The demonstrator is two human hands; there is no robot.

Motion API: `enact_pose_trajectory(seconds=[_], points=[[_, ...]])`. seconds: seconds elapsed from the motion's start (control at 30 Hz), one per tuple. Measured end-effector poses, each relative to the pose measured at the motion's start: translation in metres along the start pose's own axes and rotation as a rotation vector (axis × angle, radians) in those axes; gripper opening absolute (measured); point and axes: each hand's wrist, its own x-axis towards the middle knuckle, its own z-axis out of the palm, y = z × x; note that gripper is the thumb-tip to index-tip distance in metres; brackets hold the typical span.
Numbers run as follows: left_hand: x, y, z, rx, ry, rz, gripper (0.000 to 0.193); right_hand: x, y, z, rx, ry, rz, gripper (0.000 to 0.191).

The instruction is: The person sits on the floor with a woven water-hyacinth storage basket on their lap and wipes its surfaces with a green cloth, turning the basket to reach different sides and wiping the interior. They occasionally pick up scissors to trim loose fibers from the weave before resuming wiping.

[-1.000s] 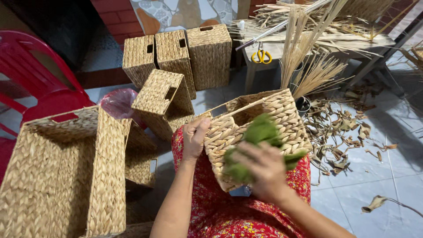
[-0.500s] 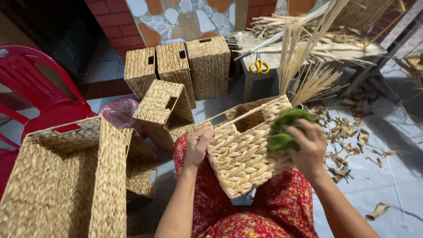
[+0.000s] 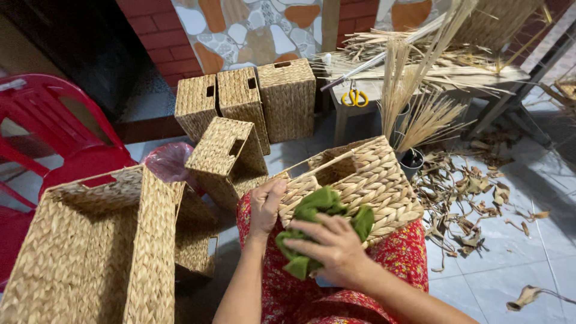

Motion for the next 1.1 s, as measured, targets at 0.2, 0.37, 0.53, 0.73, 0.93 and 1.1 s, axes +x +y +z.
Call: enact_pose_trajectory(seconds=[0.2, 0.37, 0.53, 0.73, 0.93, 1.1], points=[[0.002, -0.011, -0.003, -0.026, -0.063, 0.097, 0.029, -0.015, 0.090, -0.014, -0.203, 0.223, 0.230, 0.049], [0.005, -0.016, 0.001, -0.040, -0.036, 0.034, 0.038, -0.026, 0.119, -0.031, -0.356, 0.267, 0.484, 0.056], [0.002, -0.010, 0.006, -0.025, 0.004, 0.040, 0.036, -0.006, 0.038, -0.013, -0.040, 0.144, 0.303, 0.053], [0.000, -0.003, 0.000, 0.060, 0.010, 0.036, 0.038, 0.012, -0.012, -0.002, 0.049, -0.002, 0.006, 0.061], [0.001, -0.008, -0.003, 0.061, -0.043, 0.117, 0.042, 0.014, 0.085, -0.030, -0.110, 0.217, 0.216, 0.048], [0.002, -0.015, 0.004, -0.051, -0.057, 0.055, 0.040, 0.010, 0.113, -0.041, -0.192, 0.315, 0.448, 0.050]])
